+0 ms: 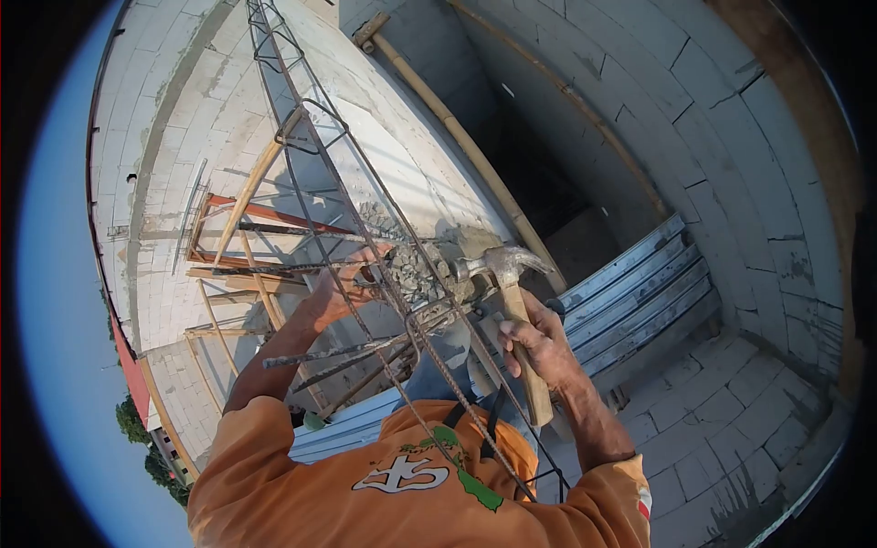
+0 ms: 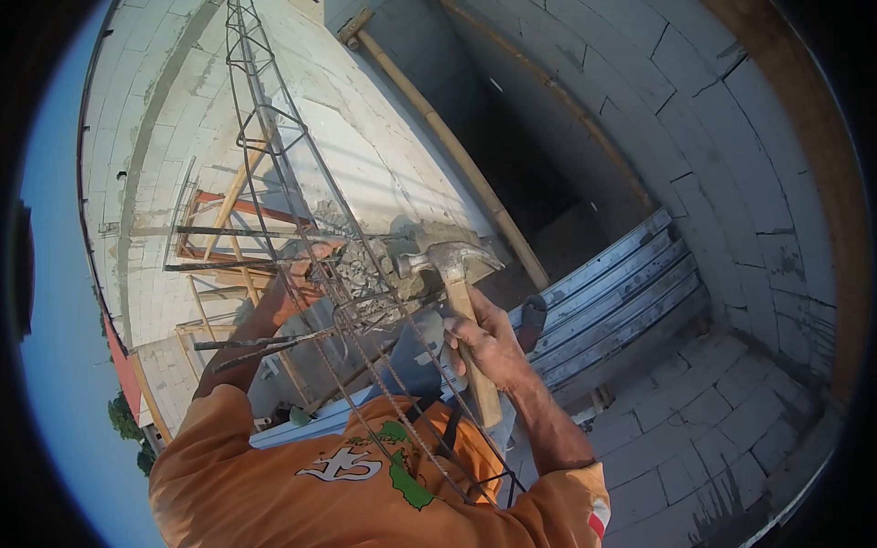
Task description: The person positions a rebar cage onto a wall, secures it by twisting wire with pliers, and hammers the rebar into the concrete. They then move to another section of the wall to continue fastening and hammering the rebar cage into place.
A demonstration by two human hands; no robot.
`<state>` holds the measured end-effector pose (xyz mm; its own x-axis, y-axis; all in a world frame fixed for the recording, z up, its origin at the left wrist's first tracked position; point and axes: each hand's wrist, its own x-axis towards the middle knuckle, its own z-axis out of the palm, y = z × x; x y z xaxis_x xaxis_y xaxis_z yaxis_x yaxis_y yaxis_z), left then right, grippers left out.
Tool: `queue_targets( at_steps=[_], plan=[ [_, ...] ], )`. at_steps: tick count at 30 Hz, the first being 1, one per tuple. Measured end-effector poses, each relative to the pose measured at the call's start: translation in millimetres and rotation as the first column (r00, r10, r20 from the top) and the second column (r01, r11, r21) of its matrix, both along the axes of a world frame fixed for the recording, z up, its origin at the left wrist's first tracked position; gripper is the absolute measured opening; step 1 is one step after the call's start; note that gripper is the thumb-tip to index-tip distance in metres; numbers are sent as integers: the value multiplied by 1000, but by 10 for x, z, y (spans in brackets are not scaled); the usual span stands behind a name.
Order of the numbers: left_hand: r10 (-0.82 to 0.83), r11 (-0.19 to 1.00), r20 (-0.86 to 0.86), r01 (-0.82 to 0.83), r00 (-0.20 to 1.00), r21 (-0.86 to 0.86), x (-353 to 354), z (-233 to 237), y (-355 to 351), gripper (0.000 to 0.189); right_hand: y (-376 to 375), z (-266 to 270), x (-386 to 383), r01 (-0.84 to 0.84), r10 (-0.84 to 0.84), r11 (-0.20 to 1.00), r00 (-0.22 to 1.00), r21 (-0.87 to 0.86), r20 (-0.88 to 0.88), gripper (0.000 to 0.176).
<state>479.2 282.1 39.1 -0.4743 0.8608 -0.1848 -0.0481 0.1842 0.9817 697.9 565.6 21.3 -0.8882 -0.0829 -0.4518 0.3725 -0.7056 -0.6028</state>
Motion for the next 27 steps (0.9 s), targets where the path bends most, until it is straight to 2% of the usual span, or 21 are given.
queue_targets(
  at_steps=[1, 2, 4, 5, 6, 7, 9, 10, 12, 13, 14, 15, 16, 18, 20, 21, 22, 24, 25, 26, 27],
  plan=[
    [1, 1000, -5, -1, 1000, 0, -30, -19, -27, 43, 43, 18, -38, -20, 20, 999, 1000, 38, -15, 53],
    [33, 994, -14, -34, 999, -101, -70, -69, -91, 45, 77, 16, -80, -20, 20, 999, 1000, 38, -17, 53],
    [72, 976, -7, -72, 997, -205, -38, -92, -114, 48, 134, 22, -106, 139, -133, 984, 989, -108, 59, 53],
    [-49, 991, -270, 13, 962, -133, -76, -115, -70, 50, 208, 53, -132, 179, -174, 980, 983, -87, 65, 52],
    [-137, 990, -520, 107, 843, -86, -86, -114, -50, 52, 248, 40, -164, 173, -168, 981, 984, -84, 64, 52],
    [-130, 991, -522, 102, 843, -82, -84, -134, -78, 52, 281, 15, -195, 208, -204, 977, 976, -44, 77, 52],
    [-68, 997, -327, 55, 943, -51, -85, -223, -158, 52, 253, -31, -260, 239, -235, 970, 966, -34, 104, 53],
    [-69, 997, -329, 55, 942, -50, -105, -273, -217, 52, 203, -18, -264, 240, -235, 970, 967, -33, 101, 53],
    [-74, 988, -270, 33, 960, -153, -149, -313, -324, 54, 83, 43, -255, -74, 74, 997, 997, -1, -8, 49],
    [-79, 987, -266, 37, 961, -159, -135, -307, -370, 54, 149, 16, -256, -71, 70, 997, 997, -40, -20, 47],
    [22, 977, -105, -43, 994, -207, -100, -318, -399, 55, 194, -3, -257, -70, 69, 997, 998, -41, -12, 47],
    [132, 958, 49, -114, 990, -264, -88, -320, -398, 56, 236, -23, -275, 39, -37, 997, 999, -62, 25, 49],
    [134, 958, 49, -117, 990, -261, -66, -258, -276, 56, 251, -36, -285, 145, -140, 986, 988, -81, 61, 51],
    [-72, 984, -188, 101, 980, 149, -78, -181, 29, 46, 201, -45, -317, 203, -198, 975, 978, -86, 65, 52],
    [-66, 982, -204, 100, 977, 161, -86, -185, 49, 45, 40, 17, -359, -20, 20, 1000, 999, -15, -33, 47],
    [-57, 982, -213, 94, 975, 166, -82, -194, 45, 44, 79, 10, -360, -15, 15, 1000, 999, -17, -33, 47],
    [-61, 982, -206, 96, 977, 163, -80, -228, -5, 44, 156, -1, -346, 85, -86, 996, 996, -38, -16, 48],
    [46, 999, 41, -47, 998, 25, -72, -271, -183, 43, 295, -7, -335, 275, -274, 959, 961, -73, 22, 48],
    [46, 998, 38, -47, 998, 29, -75, -290, -233, 43, 338, -8, -372, 386, -384, 922, 922, -26, 52, 49],
    [96, 995, 89, -93, 991, -37, -73, -303, -277, 42, 365, 8, -433, 428, -433, 900, 900, 81, 54, 51],
    [147, 985, 137, -133, 979, -106, -61, -302, -295, 40, 307, -34, -442, 366, -370, 927, 928, 84, 47, 52]
  ],
)
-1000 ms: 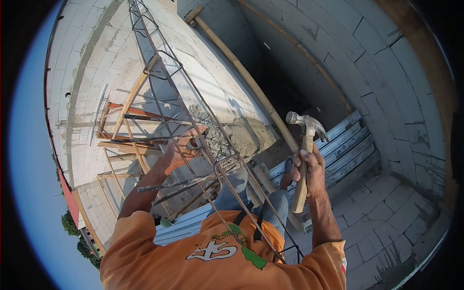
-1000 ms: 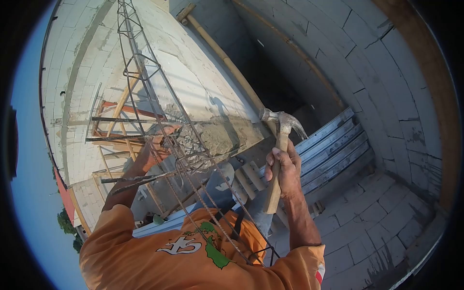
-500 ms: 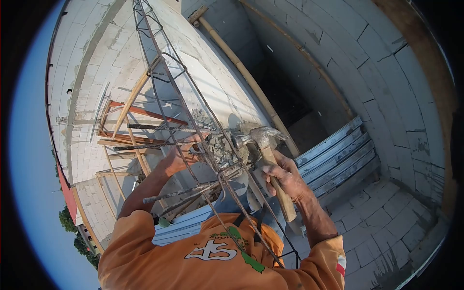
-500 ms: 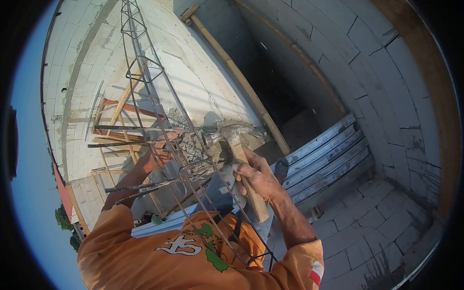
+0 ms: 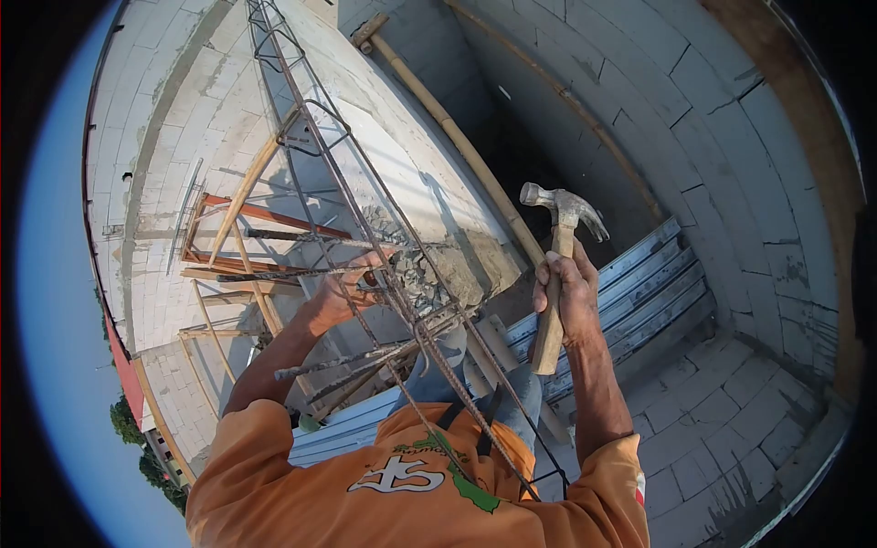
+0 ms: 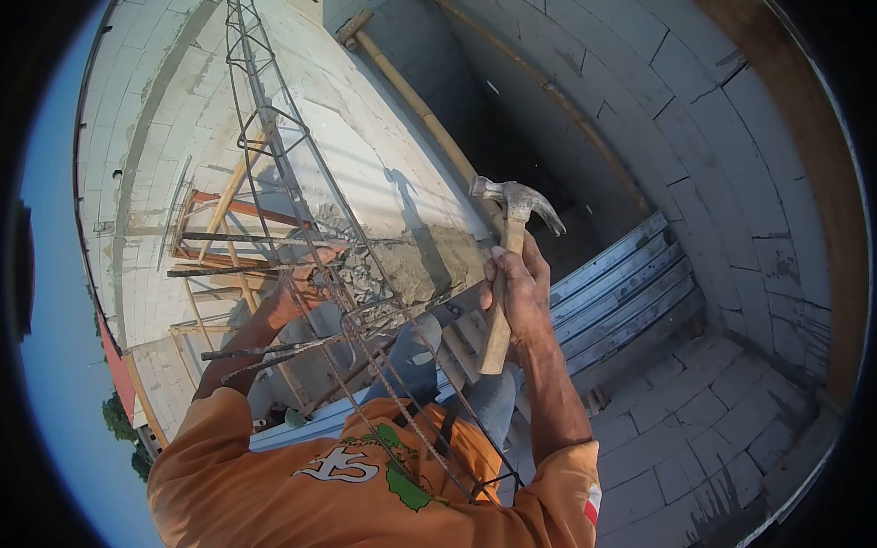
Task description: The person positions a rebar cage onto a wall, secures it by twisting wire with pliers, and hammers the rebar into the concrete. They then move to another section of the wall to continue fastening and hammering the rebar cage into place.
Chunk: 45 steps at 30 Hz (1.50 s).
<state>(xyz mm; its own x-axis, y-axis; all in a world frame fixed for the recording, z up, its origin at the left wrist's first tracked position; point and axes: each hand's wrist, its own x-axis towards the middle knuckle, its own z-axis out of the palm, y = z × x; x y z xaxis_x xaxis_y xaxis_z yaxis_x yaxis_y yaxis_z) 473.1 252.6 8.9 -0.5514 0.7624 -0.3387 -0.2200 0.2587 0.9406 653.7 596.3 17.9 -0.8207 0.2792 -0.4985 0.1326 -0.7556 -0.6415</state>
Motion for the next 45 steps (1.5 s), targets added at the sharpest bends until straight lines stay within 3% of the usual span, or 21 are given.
queue_targets(
  at_steps=[1, 2, 3, 6, 8, 10, 11, 12, 13, 15, 21, 23, 24, 28, 31, 33, 35, 36, 41, 43, 45],
  plan=[
    [-2, 1000, -7, 3, 1000, 6, -4, 7, 36, 40, -88, 5, -25, -65, 65, 998, 998, 9, -8, 53],
    [-56, 997, -69, 60, 996, 50, -7, 19, 89, 40, -221, 64, 26, -366, 366, 930, 929, 21, -43, 52],
    [-107, 989, -132, 119, 985, 83, -28, 39, 112, 40, -264, 106, 63, -392, 394, 919, 915, 42, -83, 56],
    [-137, 970, -283, 187, 949, 157, -99, -122, 82, 44, -93, 56, 116, -374, 373, 928, 924, 12, -81, 51],
    [-140, 975, -263, 179, 955, 131, -65, -85, 88, 46, -16, 14, 62, -117, 109, 979, 992, -167, -56, 52],
    [-135, 981, -241, 163, 961, 102, -29, -3, 99, 47, 15, -25, 18, 5, -4, 993, 1000, -119, 5, 48],
    [-93, 972, 63, 77, 994, 223, -20, 17, 105, 47, -1, -51, -7, 55, -51, 994, 998, -100, 47, 46],
    [-82, 948, 358, -38, 930, 316, -39, 19, 138, 46, -85, -19, 1, -182, 181, 982, 983, -58, -20, 45],
    [-85, 948, 356, -35, 931, 317, -48, 29, 125, 46, -236, 26, 52, -403, 401, 915, 913, -7, -73, 44],
    [-153, 987, -149, 142, 977, -77, -54, 103, 48, 50, -337, 37, 88, -411, 403, 907, 910, -89, -94, 45],
    [-195, 939, -393, 287, 899, 191, -43, 52, 244, 59, 42, 111, 39, -83, 85, 992, 996, 91, -28, 49],
    [-222, 936, -478, 323, 850, 140, -58, 143, 292, 59, -163, 91, 98, -431, 436, 898, 898, 84, -58, 51],
    [-253, 933, -550, 351, 796, 80, -69, 177, 301, 59, -266, 160, 140, -470, 470, 882, 880, 21, -65, 54],
    [-274, 957, -324, 292, 905, 6, -65, 104, 180, 60, -17, 159, 132, -239, 245, 967, 967, 93, -68, 54],
    [-211, 937, -520, 323, 828, 133, -60, 95, 241, 58, 69, 111, 133, -51, 55, 996, 996, 70, -65, 52],
    [-196, 966, -233, 228, 953, 120, -55, 121, 222, 57, -52, 106, 245, -82, 83, 996, 996, 40, -40, 54],
    [-222, 953, -361, 280, 906, 118, -40, 172, 274, 56, -227, 177, 374, -440, 441, 898, 896, 31, -49, 54],
    [-222, 965, -335, 255, 916, 59, -60, 144, 216, 56, -159, 179, 381, -453, 454, 891, 891, 46, -18, 54],
    [-207, 967, -310, 242, 928, 81, -44, 109, 215, 56, 72, 94, 392, -182, 182, 982, 983, 47, 5, 53],
    [-210, 945, -568, 314, 796, 91, -60, 125, 299, 57, -15, 79, 375, -92, 92, 995, 996, 32, -4, 54],
    [-205, 963, -468, 264, 860, 63, -76, 89, 223, 59, -217, 147, 403, -469, 473, 878, 881, 97, -17, 56]
  ],
)
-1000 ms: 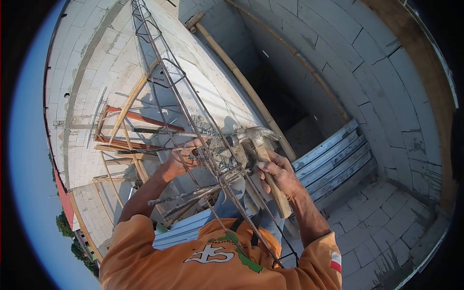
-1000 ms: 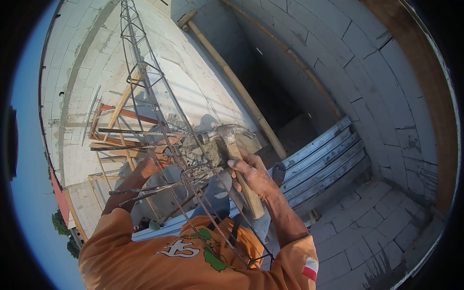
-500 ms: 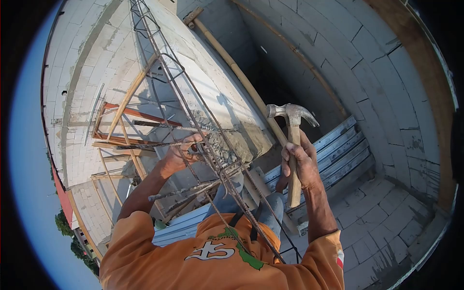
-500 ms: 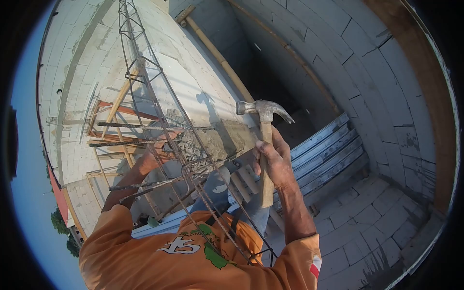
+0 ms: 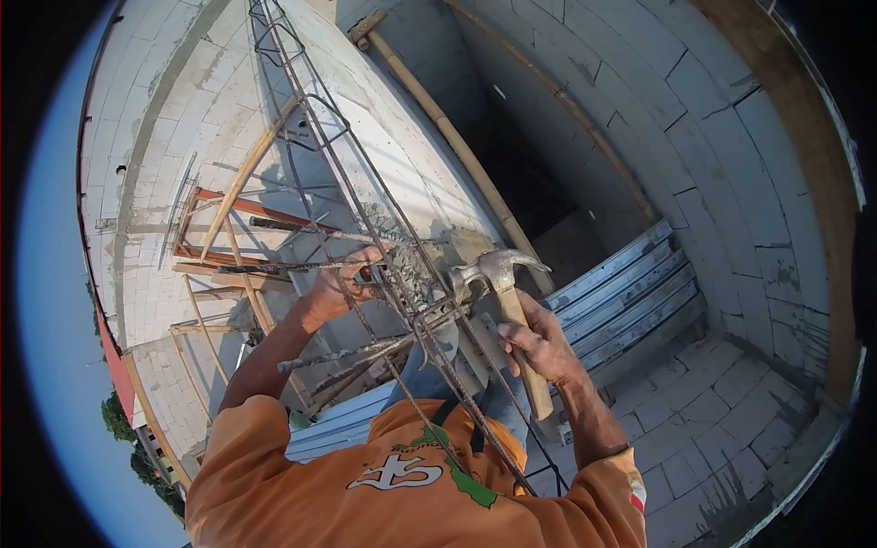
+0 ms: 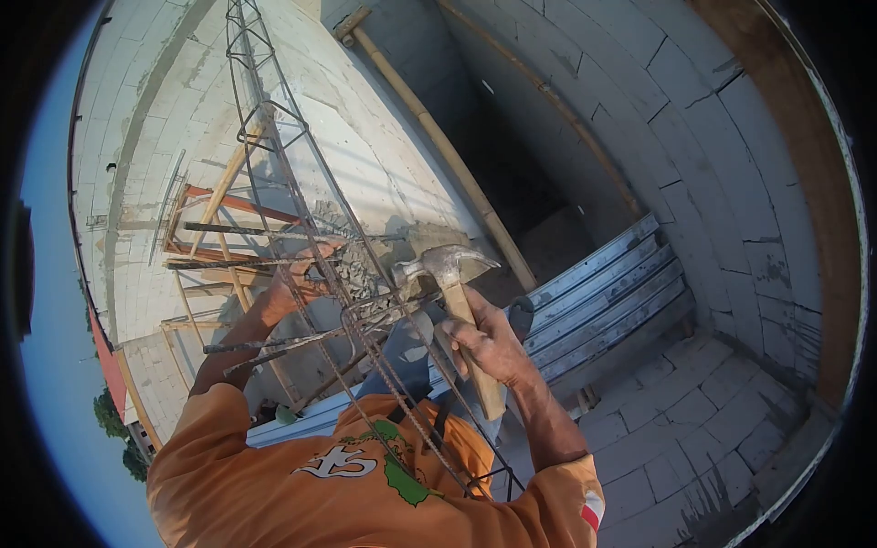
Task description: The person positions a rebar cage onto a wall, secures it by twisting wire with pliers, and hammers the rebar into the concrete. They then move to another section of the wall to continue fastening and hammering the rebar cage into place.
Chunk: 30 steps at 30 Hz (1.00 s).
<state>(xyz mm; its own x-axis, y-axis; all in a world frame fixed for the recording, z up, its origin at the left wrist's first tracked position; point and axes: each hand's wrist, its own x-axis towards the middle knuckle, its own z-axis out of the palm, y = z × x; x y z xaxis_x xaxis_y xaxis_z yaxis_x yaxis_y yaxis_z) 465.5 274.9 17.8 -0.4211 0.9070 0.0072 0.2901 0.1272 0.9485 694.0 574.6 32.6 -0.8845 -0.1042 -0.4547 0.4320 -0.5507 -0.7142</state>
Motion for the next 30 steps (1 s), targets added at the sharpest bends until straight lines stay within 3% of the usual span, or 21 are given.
queue_targets(
  at_steps=[1, 2, 5, 6, 7, 8, 9, 10, 11, 12, 13, 16, 17, 19, 22, 23, 24, 26, 27, 28, 30],
  plan=[
    [48, 997, 115, -41, 992, -70, 12, -12, -42, 61, -40, -56, 21, 2, -1, 999, 1000, -36, 9, 56],
    [45, 997, 113, -37, 993, -69, 2, -39, -53, 61, -16, -58, 26, 5, -5, 999, 1000, -35, 7, 56],
    [113, 993, 127, -117, 985, 20, 73, 16, 19, 54, 138, -104, 45, 304, -292, 937, 952, -170, 90, 51],
    [78, 997, -53, -79, 996, -13, 51, 59, 52, 55, 139, -113, 23, 393, -385, 904, 919, -166, 80, 51],
    [38, 997, -229, -52, 973, -53, 46, 87, 60, 56, 102, -149, 13, 332, -328, 938, 943, -103, 50, 51],
    [44, 997, -231, -56, 972, -49, 52, 73, 40, 56, 59, -168, 19, 271, -270, 962, 962, -37, 26, 52],
    [107, 991, -11, -107, 994, -81, 54, 52, 23, 56, 37, -133, 21, 268, -267, 963, 963, -33, 23, 52],
    [173, 981, 209, -149, 963, -127, 64, 43, 1, 57, 7, -92, 24, 153, -152, 988, 988, -24, 37, 53],
    [178, 980, 209, -154, 962, -129, 67, 43, -22, 57, -28, -58, 22, 35, -34, 999, 998, -18, 54, 54],
    [126, 991, 126, -118, 984, -67, 65, 43, 7, 61, -2, -50, 13, 23, -23, 1000, 999, -12, 49, 54],
    [74, 997, 38, -74, 997, -8, 62, 45, 44, 64, 57, -53, 18, 128, -127, 991, 991, -27, 30, 53],
    [40, 995, 96, -48, 995, 84, 119, 123, 159, 59, 202, 15, 91, 300, -300, 954, 952, -6, 57, 55],
    [50, 994, 94, -58, 994, 91, 120, 159, 183, 59, 209, 9, 107, 295, -296, 955, 954, 25, 57, 56],
    [15, 999, -80, -13, 997, 29, 102, 230, 215, 56, 124, -61, 136, 277, -279, 960, 957, 30, 82, 57],
    [68, 997, 28, -68, 997, 18, 80, 119, 149, 57, -66, -33, 155, 70, -64, 994, 995, -78, 81, 58],
    [-32, 999, -339, 20, 940, -40, 59, 191, 143, 68, -60, -46, 134, 111, -107, 993, 991, -48, 74, 58],
    [3, 999, -345, -14, 939, -30, 55, 131, 126, 68, -56, -36, 124, 154, -152, 988, 986, -20, 73, 58],
    [9, 995, -178, 9, 984, 100, 38, -45, 81, 67, -62, 24, 63, 304, -304, 953, 953, 5, 13, 57],
    [12, 1000, -307, -15, 952, -9, 51, 2, 70, 68, -45, -32, 77, 292, -293, 956, 956, 31, 30, 56],
    [44, 999, -323, -44, 945, 5, 50, 57, 70, 68, -75, -33, 91, 239, -241, 970, 970, 49, 38, 52],
    [-24, 985, -368, -41, 929, -167, 77, 123, 111, 69, -158, 20, 130, 83, -85, 995, 996, 61, 18, 47]
  ],
)
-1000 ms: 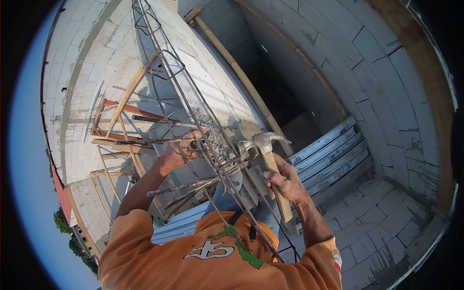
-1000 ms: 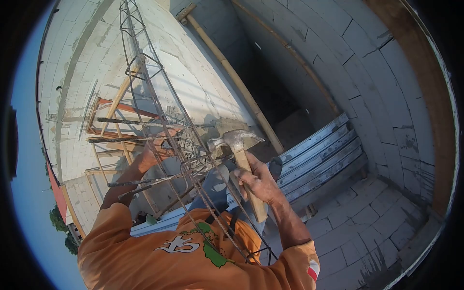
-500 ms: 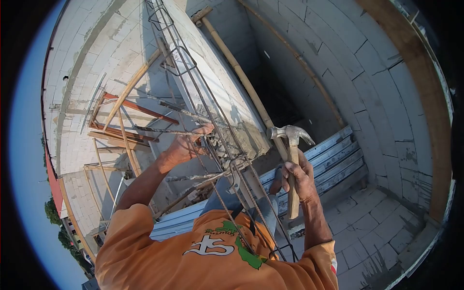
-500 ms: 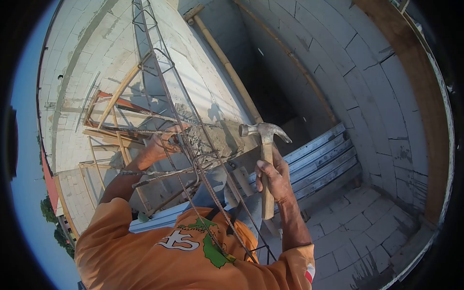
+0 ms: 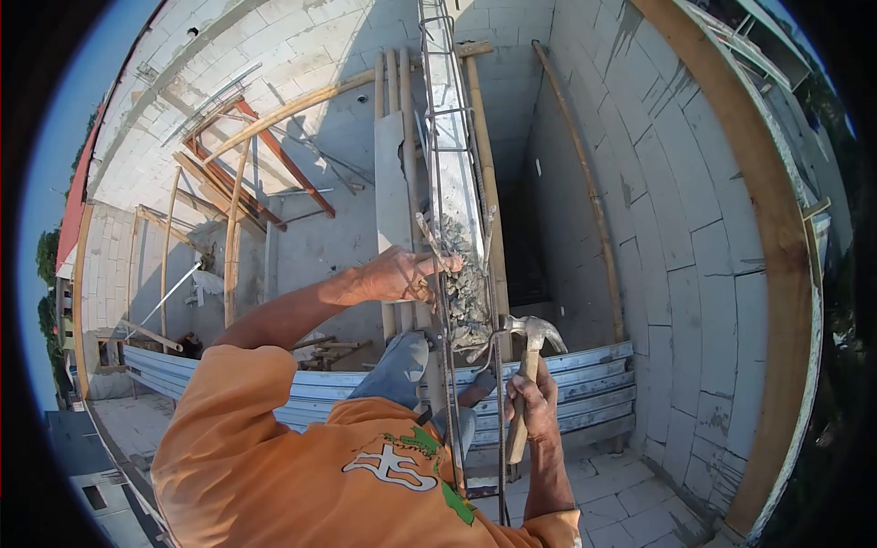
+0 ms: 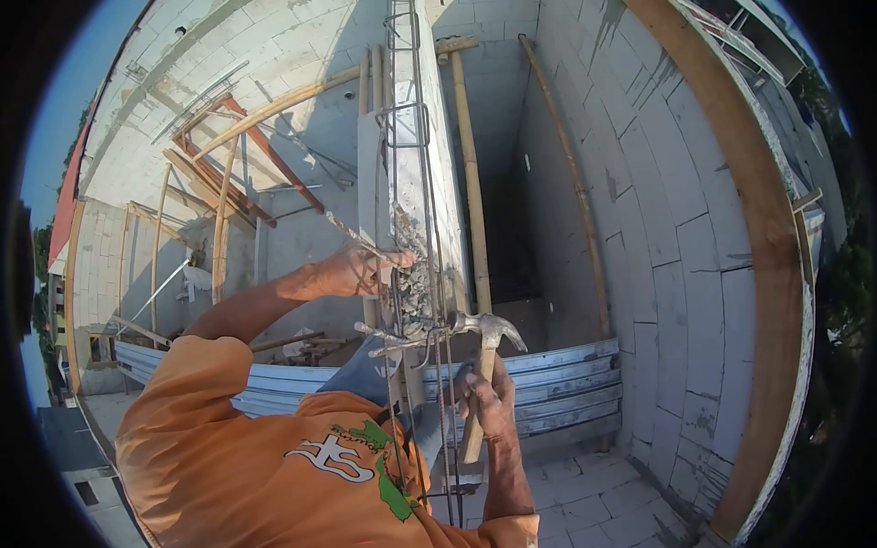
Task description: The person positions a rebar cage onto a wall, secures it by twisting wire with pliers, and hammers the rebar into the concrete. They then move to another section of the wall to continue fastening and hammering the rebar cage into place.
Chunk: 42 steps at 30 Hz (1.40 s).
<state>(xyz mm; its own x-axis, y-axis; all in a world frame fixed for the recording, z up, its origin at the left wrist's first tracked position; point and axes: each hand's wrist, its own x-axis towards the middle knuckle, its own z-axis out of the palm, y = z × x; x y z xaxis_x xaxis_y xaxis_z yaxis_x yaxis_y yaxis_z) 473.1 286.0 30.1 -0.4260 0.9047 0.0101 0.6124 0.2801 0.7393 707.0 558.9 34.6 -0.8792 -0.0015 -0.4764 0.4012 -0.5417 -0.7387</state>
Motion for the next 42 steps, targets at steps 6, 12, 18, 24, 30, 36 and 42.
queue_targets(
  at_steps=[6, 12, 18, 24, 30, 36, 42],
  plan=[
    [65, 996, -192, -74, 979, -43, 45, 120, 67, 83, 101, 199, 106, 84, -86, 973, 996, 216, -1, 59],
    [64, 996, -285, -79, 956, -40, 61, 135, 73, 63, -42, 276, 357, -123, 89, 910, 991, 397, 104, 85],
    [30, 995, -312, -57, 949, -78, 46, 110, 74, 62, -81, 331, 336, -221, 139, 894, 964, 391, 226, 64],
    [84, 996, -262, -73, 961, 50, 50, -166, 79, 63, -72, 194, 369, -242, 148, 875, 958, 420, 245, 45],
    [92, 995, -261, -76, 961, 72, 30, -60, 71, 64, -140, 361, 348, -262, 161, 810, 960, 525, 231, 48],
    [66, 996, -46, -69, 997, -61, 11, -61, 30, 85, -177, 433, 345, -292, 154, 763, 949, 577, 276, 43],
    [95, 889, -241, 27, 966, 458, 2, -383, 54, 96, -186, 332, 376, -300, 128, 775, 936, 556, 327, 42]
  ],
)
